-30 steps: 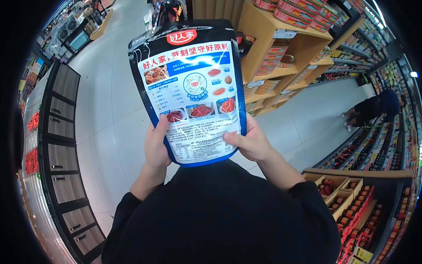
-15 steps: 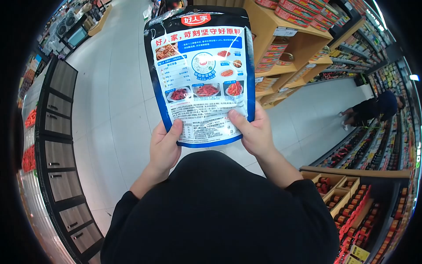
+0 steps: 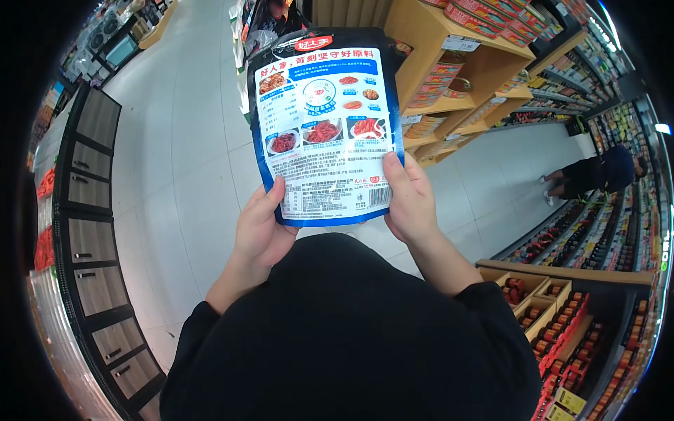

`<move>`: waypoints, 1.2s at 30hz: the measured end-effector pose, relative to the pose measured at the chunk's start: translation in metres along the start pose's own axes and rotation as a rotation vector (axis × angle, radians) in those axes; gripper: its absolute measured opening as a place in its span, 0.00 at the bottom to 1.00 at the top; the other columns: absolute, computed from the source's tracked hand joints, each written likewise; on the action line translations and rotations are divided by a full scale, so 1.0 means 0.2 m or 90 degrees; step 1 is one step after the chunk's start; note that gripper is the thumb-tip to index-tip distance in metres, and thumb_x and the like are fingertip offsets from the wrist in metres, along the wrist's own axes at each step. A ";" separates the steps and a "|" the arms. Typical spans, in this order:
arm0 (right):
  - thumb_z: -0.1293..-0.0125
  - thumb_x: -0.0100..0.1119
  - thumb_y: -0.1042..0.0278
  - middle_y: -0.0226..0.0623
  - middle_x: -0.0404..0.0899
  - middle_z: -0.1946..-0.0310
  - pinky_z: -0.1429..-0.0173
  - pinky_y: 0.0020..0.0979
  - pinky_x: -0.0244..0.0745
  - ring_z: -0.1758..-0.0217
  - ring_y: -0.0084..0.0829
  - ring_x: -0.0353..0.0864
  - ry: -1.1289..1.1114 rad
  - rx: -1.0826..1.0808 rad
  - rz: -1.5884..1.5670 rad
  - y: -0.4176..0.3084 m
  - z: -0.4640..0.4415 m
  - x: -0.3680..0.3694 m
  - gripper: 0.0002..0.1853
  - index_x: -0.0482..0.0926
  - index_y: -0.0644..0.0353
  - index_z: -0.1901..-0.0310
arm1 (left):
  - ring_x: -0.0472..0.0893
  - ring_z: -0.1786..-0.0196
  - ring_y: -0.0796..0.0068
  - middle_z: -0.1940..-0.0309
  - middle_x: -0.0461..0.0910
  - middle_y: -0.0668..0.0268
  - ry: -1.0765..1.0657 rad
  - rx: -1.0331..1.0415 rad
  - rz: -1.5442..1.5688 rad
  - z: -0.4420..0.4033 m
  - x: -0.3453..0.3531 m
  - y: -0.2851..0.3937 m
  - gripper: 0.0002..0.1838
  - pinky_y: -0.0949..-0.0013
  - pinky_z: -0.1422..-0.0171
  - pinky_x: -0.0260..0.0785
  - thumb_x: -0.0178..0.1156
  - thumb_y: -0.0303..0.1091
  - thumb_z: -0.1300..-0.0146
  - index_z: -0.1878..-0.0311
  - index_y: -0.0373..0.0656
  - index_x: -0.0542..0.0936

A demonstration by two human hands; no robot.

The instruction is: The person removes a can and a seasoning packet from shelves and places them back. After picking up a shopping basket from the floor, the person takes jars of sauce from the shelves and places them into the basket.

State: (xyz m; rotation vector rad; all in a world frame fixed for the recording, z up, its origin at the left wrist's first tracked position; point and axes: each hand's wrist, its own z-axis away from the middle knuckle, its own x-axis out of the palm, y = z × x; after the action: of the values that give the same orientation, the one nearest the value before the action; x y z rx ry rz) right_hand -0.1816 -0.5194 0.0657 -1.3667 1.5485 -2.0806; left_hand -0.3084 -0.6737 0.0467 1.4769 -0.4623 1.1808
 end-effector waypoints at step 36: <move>0.38 0.43 0.67 0.65 0.76 0.58 0.80 0.38 0.83 0.71 0.48 0.84 -0.091 0.308 -0.290 -0.08 0.16 -0.03 0.27 0.61 0.85 0.46 | 0.83 0.58 0.65 0.53 0.79 0.53 -0.132 -0.228 0.109 0.03 -0.07 0.09 0.25 0.62 0.68 0.83 0.45 0.42 0.30 0.38 0.34 0.62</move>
State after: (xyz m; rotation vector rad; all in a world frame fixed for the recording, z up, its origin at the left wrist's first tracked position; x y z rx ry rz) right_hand -0.1486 -0.5282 0.0759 -1.7234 0.6449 -2.3257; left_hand -0.3272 -0.6900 0.0445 1.2686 -0.9078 1.0154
